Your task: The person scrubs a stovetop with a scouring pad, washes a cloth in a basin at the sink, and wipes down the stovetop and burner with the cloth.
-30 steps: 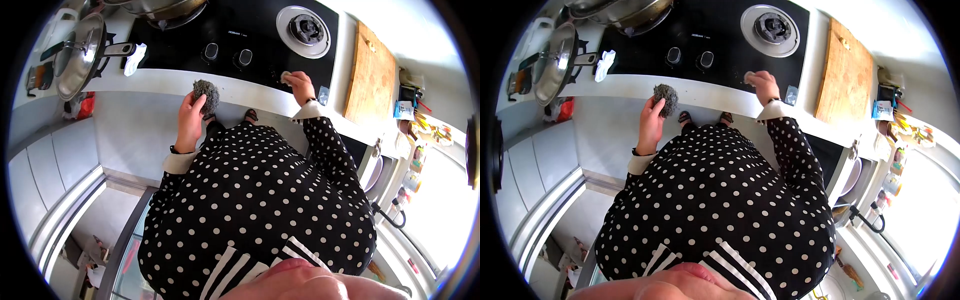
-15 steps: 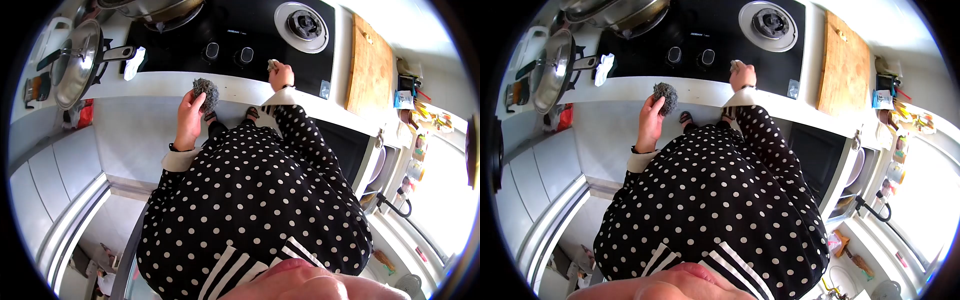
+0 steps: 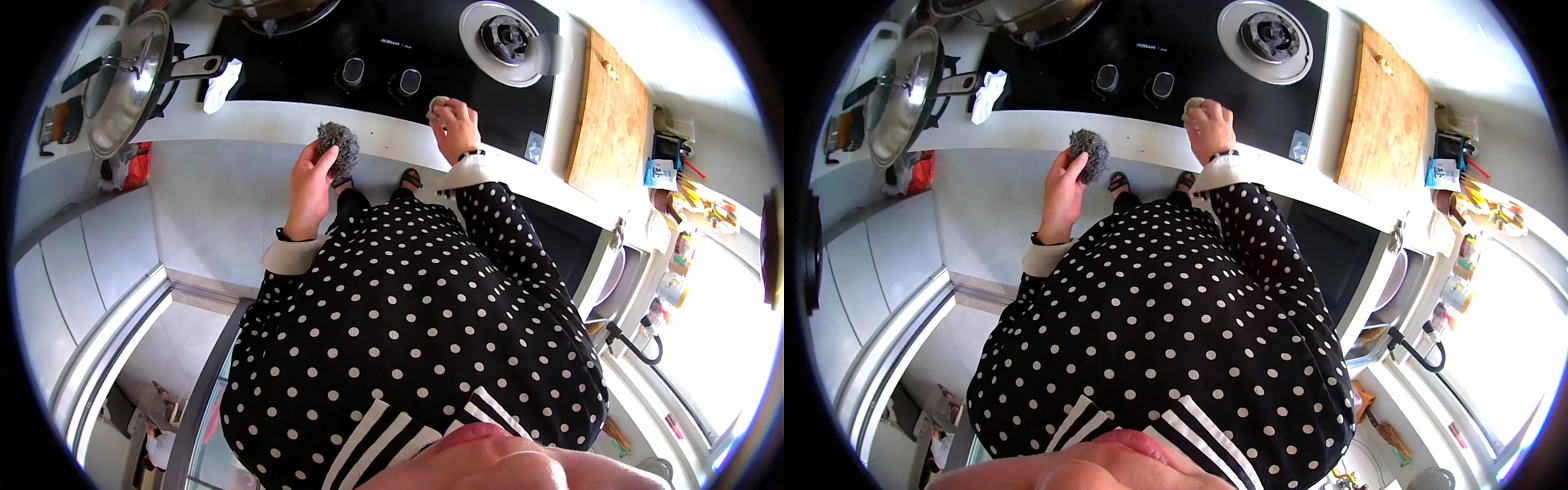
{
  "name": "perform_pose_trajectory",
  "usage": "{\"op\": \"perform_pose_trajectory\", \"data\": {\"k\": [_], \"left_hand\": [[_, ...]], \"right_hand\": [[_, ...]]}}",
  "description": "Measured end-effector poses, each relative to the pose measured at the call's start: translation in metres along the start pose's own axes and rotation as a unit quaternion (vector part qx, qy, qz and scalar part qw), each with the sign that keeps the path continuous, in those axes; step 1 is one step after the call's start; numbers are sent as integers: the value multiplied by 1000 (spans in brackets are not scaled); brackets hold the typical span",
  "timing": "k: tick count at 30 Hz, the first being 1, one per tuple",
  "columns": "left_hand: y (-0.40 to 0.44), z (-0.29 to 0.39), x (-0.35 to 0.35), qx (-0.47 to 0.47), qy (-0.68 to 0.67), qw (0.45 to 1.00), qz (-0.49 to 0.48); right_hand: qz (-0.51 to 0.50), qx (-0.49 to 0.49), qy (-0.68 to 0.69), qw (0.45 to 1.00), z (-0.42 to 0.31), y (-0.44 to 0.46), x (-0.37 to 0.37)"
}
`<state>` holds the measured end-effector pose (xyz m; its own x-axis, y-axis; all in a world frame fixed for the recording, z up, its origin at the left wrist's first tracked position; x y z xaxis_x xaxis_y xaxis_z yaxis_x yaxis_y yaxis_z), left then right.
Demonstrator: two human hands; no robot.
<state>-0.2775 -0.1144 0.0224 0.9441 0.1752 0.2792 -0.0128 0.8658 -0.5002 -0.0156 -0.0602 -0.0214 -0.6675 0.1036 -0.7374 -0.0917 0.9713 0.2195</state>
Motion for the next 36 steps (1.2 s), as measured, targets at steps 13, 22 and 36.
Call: {"op": "perform_pose_trajectory", "data": {"k": [13, 22, 36], "left_hand": [[-14, 11, -21, 52, -7, 997, 56], [-33, 27, -74, 49, -11, 989, 140], [-4, 28, -65, 17, 48, 998, 38]], "right_hand": [[112, 55, 17, 992, 75, -75, -82], [73, 29, 98, 992, -27, -35, 33], [-160, -170, 75, 970, -30, -27, 41]]}}
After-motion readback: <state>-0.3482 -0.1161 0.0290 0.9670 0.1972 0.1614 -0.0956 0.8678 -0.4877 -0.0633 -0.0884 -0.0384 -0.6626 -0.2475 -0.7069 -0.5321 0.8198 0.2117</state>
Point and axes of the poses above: each hand's wrist, its own y-axis towards the middle knuckle, its own x-axis out of the palm, z = x × y, the point moved 1 cm from there along y, towards the middle knuckle, and after that the axes turned 15 degrees about y, right-handed, at the moved point
